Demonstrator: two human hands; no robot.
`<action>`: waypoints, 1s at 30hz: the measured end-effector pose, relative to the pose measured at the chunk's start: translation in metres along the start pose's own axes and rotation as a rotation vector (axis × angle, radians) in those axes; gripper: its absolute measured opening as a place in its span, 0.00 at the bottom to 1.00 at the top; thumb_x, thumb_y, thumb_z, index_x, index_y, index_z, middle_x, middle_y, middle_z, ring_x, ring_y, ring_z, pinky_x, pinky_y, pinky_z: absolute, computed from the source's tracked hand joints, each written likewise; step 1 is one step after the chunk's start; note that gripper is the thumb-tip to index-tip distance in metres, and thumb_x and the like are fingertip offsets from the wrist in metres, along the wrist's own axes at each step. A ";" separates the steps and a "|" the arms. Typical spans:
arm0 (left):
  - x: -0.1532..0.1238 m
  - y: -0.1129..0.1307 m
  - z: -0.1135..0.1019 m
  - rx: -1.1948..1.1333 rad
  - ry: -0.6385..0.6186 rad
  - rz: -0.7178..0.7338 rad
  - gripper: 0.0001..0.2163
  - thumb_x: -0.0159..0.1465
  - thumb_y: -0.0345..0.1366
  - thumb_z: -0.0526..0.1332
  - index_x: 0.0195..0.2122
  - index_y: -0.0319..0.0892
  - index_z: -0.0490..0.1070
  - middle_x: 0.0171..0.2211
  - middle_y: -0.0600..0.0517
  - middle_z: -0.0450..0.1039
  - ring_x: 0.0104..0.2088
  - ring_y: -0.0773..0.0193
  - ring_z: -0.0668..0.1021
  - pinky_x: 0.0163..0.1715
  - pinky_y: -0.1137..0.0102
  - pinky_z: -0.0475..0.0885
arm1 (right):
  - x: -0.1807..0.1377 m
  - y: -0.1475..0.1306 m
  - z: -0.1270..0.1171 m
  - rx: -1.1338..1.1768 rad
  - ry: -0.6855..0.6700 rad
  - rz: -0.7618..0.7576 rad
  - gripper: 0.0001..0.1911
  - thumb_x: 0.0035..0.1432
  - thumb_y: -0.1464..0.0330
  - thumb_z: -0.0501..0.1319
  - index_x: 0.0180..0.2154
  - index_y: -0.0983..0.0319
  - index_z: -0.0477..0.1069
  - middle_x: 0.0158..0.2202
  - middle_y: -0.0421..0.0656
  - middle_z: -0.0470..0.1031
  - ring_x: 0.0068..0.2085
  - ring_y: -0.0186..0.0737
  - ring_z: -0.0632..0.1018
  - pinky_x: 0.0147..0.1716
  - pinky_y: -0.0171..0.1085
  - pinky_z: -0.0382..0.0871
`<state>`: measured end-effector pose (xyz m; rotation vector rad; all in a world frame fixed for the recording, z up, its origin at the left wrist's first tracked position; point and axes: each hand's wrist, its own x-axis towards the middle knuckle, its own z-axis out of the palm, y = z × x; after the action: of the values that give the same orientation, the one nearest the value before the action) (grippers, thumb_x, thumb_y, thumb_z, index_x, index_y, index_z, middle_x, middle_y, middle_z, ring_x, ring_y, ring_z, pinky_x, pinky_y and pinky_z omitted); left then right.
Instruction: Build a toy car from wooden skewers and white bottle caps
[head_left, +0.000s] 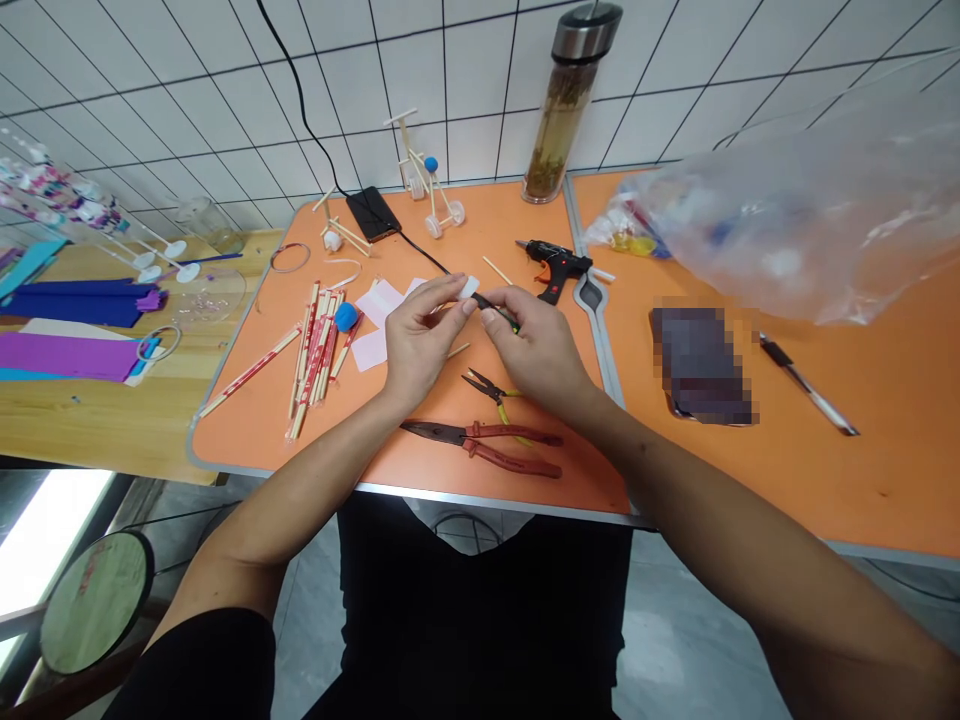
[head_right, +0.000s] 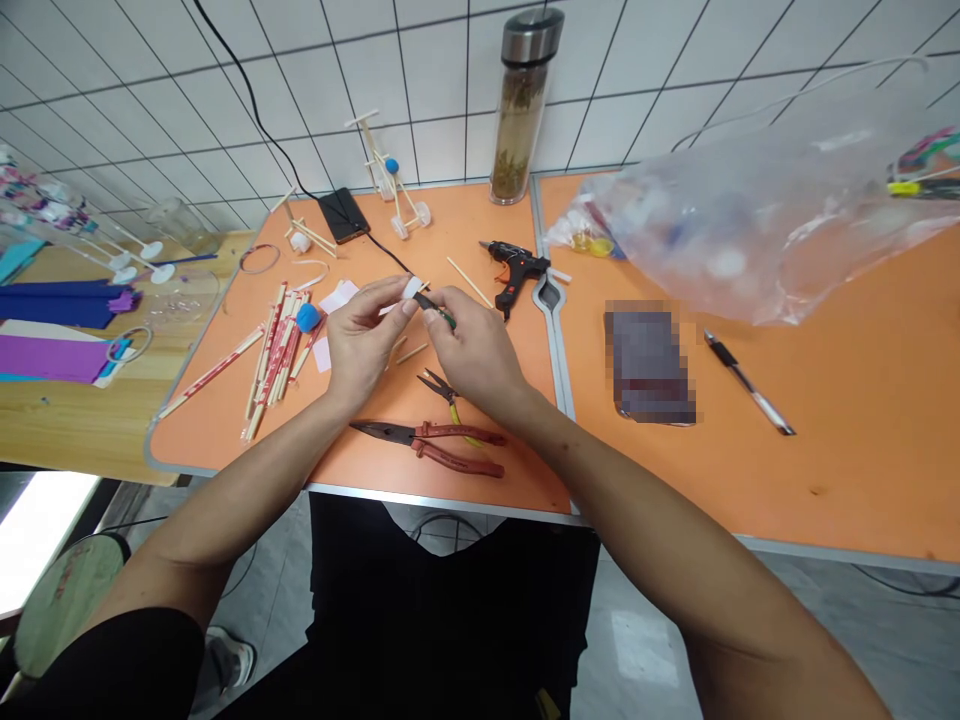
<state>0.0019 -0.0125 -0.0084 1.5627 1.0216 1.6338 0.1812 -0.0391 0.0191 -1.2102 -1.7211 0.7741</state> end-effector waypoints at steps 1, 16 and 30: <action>0.000 0.001 0.000 0.012 0.006 -0.003 0.16 0.64 0.54 0.80 0.47 0.52 0.91 0.51 0.46 0.91 0.51 0.56 0.90 0.54 0.61 0.85 | -0.002 0.000 0.002 -0.170 0.015 -0.055 0.16 0.76 0.65 0.57 0.55 0.61 0.80 0.49 0.49 0.86 0.43 0.47 0.80 0.40 0.41 0.65; -0.006 -0.004 -0.002 -0.094 -0.037 0.024 0.15 0.67 0.52 0.79 0.45 0.48 0.88 0.42 0.50 0.90 0.42 0.63 0.90 0.49 0.65 0.86 | -0.002 -0.013 -0.009 0.091 -0.142 0.143 0.11 0.75 0.63 0.60 0.49 0.61 0.78 0.34 0.42 0.75 0.29 0.38 0.68 0.28 0.37 0.54; 0.001 -0.004 -0.001 -0.082 -0.031 -0.032 0.16 0.67 0.53 0.79 0.43 0.47 0.85 0.44 0.49 0.89 0.44 0.60 0.90 0.49 0.63 0.87 | -0.012 -0.007 0.005 -0.754 -0.073 -0.093 0.23 0.81 0.66 0.50 0.66 0.61 0.78 0.52 0.54 0.86 0.45 0.53 0.83 0.34 0.43 0.56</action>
<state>0.0003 -0.0101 -0.0119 1.5057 0.9465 1.6051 0.1756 -0.0528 0.0195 -1.5778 -2.2013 0.0878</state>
